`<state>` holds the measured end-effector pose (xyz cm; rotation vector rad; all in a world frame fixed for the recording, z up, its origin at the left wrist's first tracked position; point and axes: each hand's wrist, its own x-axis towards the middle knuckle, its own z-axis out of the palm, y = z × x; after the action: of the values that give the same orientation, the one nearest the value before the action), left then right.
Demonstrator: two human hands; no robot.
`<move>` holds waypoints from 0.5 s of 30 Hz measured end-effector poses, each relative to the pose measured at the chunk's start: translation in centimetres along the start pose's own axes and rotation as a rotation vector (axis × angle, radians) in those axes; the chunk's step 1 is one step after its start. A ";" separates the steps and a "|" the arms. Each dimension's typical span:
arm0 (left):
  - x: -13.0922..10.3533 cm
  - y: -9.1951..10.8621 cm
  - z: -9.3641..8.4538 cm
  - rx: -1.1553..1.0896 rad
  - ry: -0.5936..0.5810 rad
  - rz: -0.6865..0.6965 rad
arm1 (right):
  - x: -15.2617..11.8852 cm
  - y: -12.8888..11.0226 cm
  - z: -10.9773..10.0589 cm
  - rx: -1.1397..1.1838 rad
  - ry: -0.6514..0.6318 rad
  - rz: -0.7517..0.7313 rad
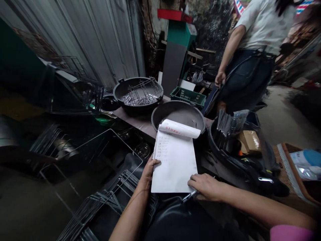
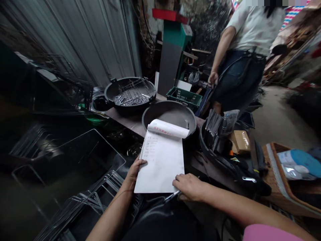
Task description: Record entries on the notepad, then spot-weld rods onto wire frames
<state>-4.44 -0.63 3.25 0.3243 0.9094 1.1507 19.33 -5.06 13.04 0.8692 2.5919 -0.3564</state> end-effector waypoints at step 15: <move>-0.2 0.0 0.0 -0.086 -0.067 -0.012 | -0.1 0.5 2.9 0.016 0.049 0.075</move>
<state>-4.46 -0.81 3.40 0.2849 0.7999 1.1574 20.52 -5.77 10.44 0.9891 2.5956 -0.3390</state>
